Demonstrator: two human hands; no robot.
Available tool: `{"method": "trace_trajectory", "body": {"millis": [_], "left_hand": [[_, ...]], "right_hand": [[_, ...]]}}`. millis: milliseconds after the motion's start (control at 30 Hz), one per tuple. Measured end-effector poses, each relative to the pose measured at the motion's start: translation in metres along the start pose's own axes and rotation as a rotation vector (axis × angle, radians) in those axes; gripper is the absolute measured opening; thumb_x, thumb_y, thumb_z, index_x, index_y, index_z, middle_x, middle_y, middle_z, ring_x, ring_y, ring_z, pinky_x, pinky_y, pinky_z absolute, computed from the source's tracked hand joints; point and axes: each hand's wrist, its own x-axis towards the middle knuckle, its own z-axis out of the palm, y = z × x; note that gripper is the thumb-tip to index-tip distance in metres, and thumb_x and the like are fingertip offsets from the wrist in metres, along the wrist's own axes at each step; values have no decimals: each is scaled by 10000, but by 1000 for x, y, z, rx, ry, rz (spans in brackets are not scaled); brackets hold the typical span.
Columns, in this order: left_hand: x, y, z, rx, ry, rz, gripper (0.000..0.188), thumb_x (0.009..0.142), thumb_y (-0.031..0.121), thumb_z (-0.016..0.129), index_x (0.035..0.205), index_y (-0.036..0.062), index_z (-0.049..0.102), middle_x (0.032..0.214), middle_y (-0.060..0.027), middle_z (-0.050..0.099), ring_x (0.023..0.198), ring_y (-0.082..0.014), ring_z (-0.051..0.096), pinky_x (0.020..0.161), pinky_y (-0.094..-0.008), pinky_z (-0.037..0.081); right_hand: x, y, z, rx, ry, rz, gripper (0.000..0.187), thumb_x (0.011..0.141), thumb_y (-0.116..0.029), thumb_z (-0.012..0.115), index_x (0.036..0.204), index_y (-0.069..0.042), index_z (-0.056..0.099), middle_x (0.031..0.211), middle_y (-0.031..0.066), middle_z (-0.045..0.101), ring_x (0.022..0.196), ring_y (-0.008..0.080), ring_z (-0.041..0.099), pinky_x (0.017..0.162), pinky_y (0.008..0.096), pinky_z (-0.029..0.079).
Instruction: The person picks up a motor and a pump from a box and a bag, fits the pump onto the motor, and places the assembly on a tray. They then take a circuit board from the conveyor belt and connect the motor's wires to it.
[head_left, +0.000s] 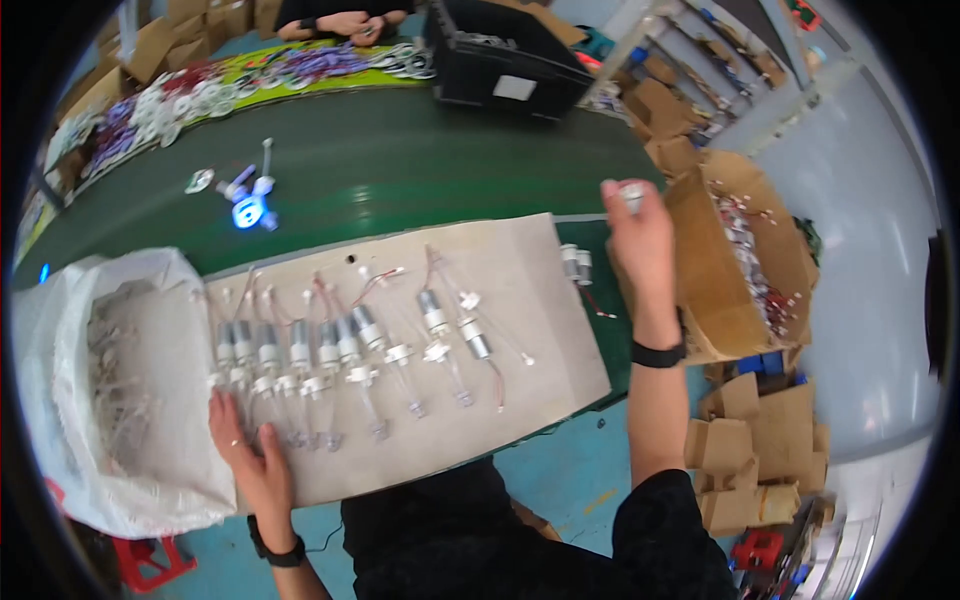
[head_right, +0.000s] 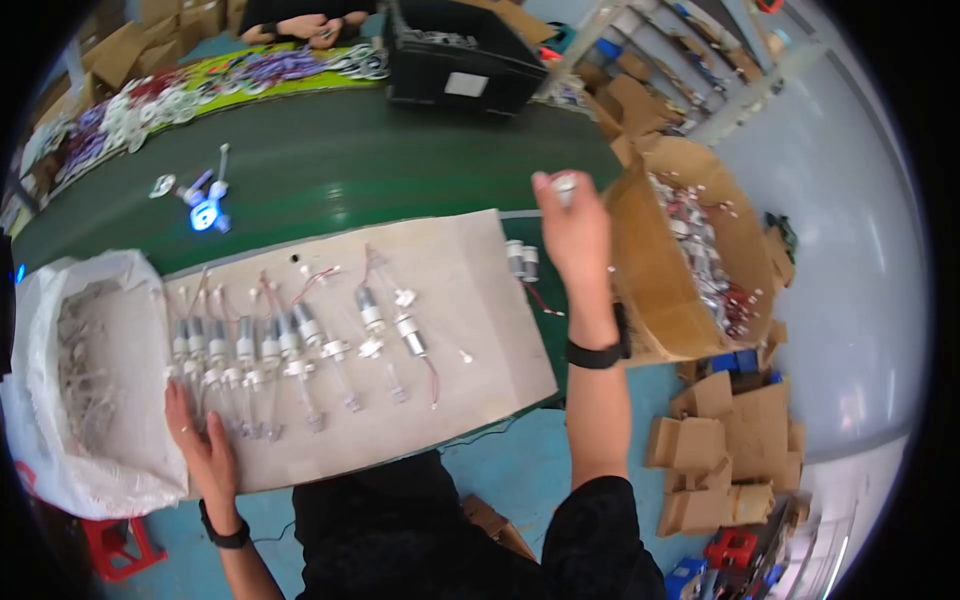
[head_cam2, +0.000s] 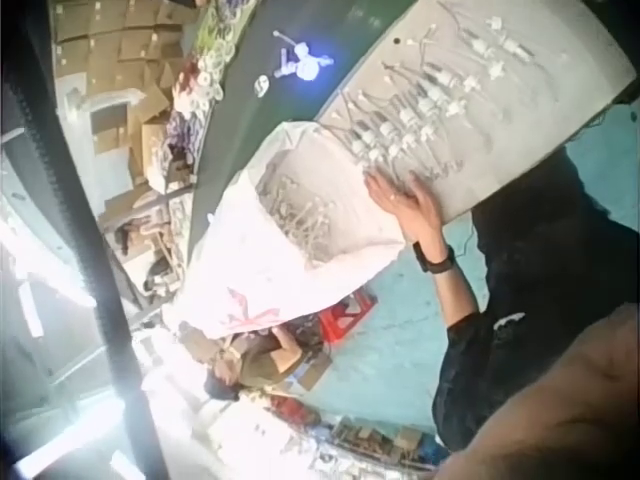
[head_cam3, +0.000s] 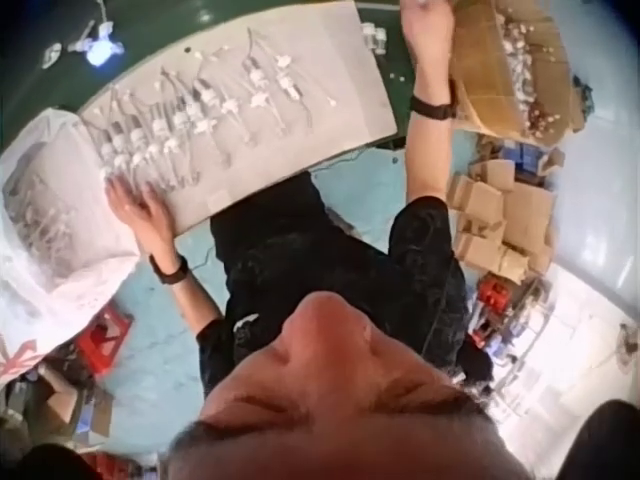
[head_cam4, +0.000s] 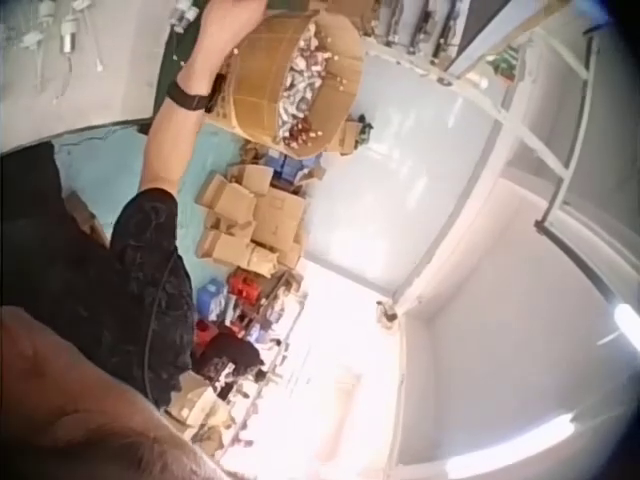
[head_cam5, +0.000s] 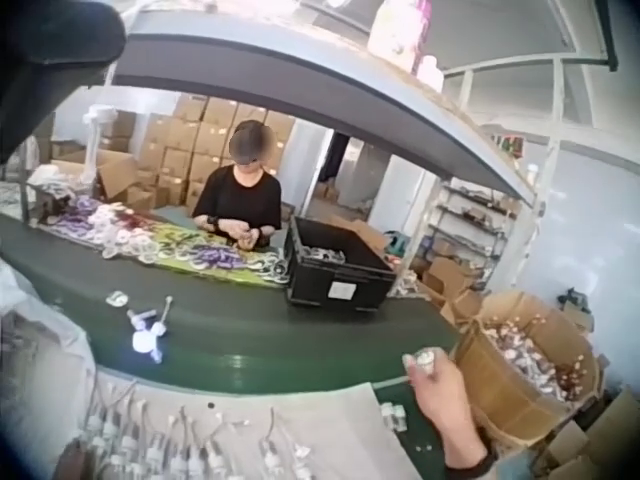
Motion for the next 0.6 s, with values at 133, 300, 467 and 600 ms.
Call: {"method": "trace_trajectory", "body": {"millis": [133, 300, 467, 600], "left_hand": [[6, 13, 6, 90, 31, 69, 611, 880, 86, 617, 1445, -18, 409, 1522, -257, 354, 1435, -430, 292, 1189, -511, 195], [7, 31, -33, 36, 58, 117, 560, 869, 70, 653, 1400, 25, 481, 1497, -232, 413, 1400, -415, 369, 1156, -484, 293], [26, -42, -95, 263, 82, -99, 592, 900, 120, 651, 1430, -13, 422, 1498, -252, 397, 1394, -415, 371, 1150, -439, 313], [77, -75, -127, 569, 219, -50, 681, 890, 129, 654, 1464, -48, 331, 1461, -295, 415, 1390, -419, 368, 1159, -421, 286]], "right_hand": [[-2, -56, -29, 643, -161, 95, 378, 985, -221, 598, 1266, 30, 562, 995, 13, 602, 906, 101, 536, 812, 256, 420], [3, -75, -44, 957, -372, -219, 522, 993, -49, 523, 1471, 80, 358, 1314, 109, 536, 1121, 161, 517, 1020, 302, 392], [-10, -52, -49, 692, -30, -267, 469, 1016, -106, 505, 1437, 75, 405, 1421, 159, 495, 1149, 194, 567, 1050, 321, 395], [-18, -53, -55, 727, -4, -229, 435, 1013, -108, 517, 1397, 82, 438, 1430, 167, 483, 1108, 198, 585, 1005, 315, 423]]}}
